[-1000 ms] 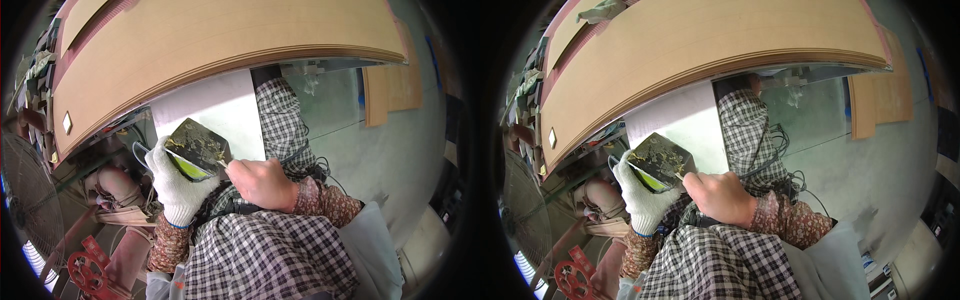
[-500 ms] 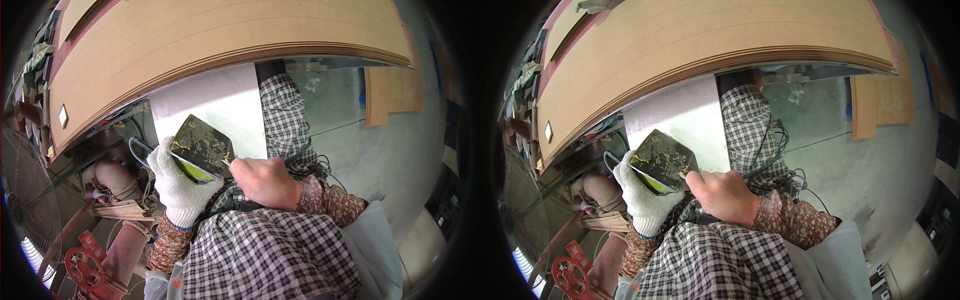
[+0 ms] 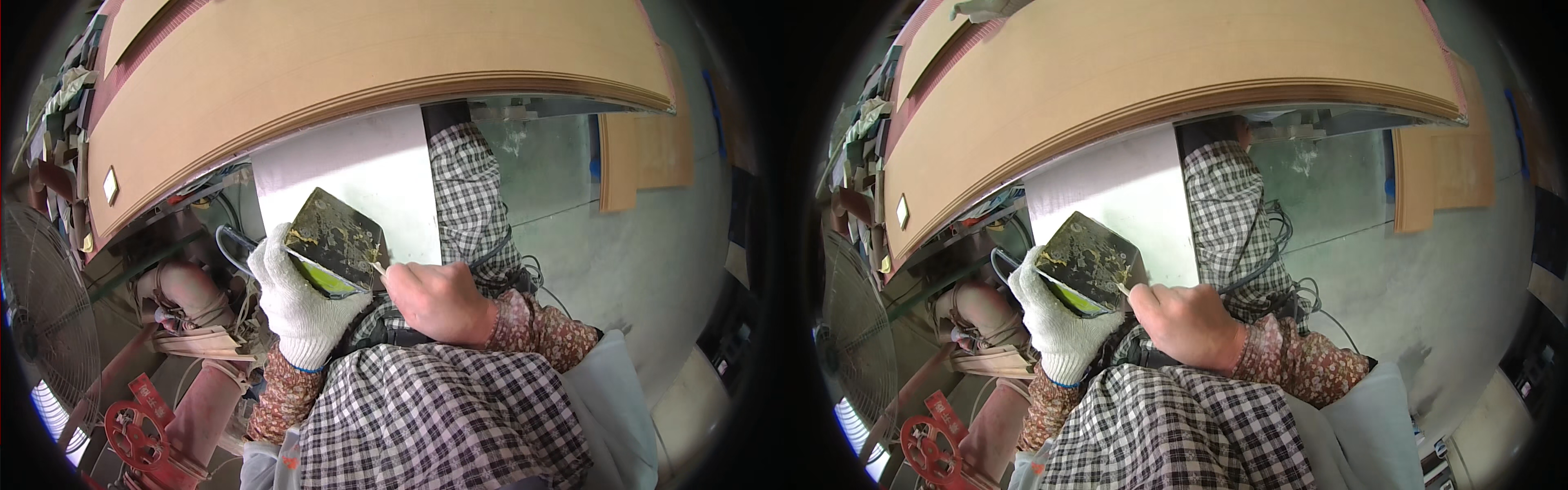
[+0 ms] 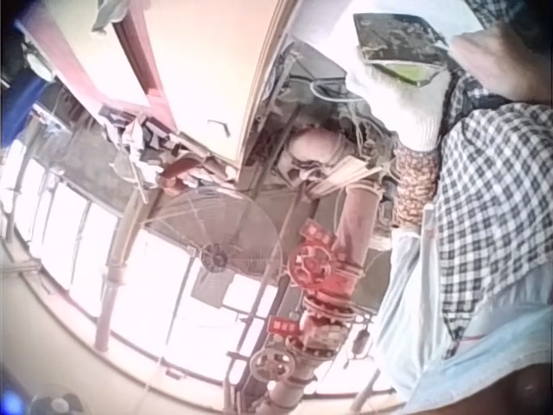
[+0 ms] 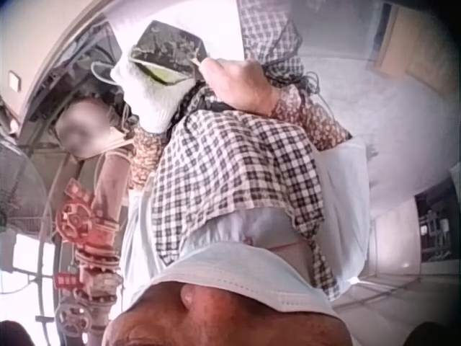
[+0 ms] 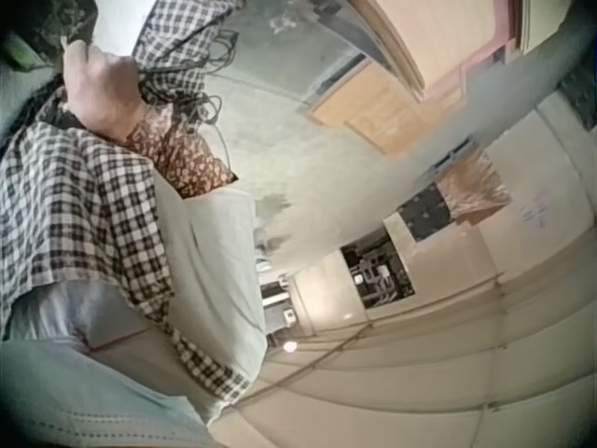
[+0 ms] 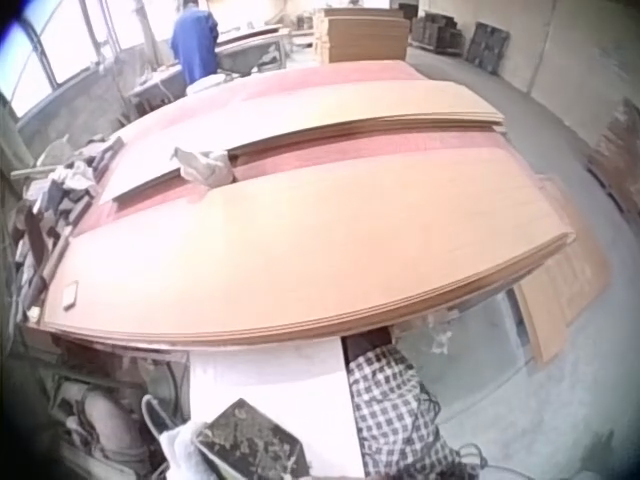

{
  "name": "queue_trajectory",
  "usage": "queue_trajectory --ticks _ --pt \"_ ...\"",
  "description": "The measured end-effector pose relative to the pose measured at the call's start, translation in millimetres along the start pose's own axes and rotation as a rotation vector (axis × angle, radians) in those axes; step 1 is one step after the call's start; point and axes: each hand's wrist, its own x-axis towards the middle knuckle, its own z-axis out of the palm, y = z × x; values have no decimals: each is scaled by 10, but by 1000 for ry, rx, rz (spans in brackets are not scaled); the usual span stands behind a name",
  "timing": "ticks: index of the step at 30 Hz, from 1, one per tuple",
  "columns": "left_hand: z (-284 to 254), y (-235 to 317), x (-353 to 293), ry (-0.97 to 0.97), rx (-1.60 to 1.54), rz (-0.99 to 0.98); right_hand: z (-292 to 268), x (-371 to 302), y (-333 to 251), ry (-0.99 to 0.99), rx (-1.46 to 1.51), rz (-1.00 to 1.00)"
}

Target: The recorder uses a hand sander and a scraper to finish or clean a piece of wood.

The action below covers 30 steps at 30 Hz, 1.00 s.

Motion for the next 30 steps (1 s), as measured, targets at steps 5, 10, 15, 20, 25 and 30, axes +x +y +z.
queue_trajectory --ticks 5,10,15,20,25,30 --pt "32 23 -34 28 -3 8 49 62 49 30 0 11" --pt "24 6 -50 24 -7 8 45 66 61 24 5 43" --pt "51 -13 -98 29 4 0 30 -1 49 36 24 -15" --pt "76 -6 -134 45 7 8 75 61 110 -13 -2 39" --pt "85 -17 -135 64 36 16 18 7 62 53 54 -61" --pt "109 2 -164 67 24 12 8 -1 87 -71 -45 81"
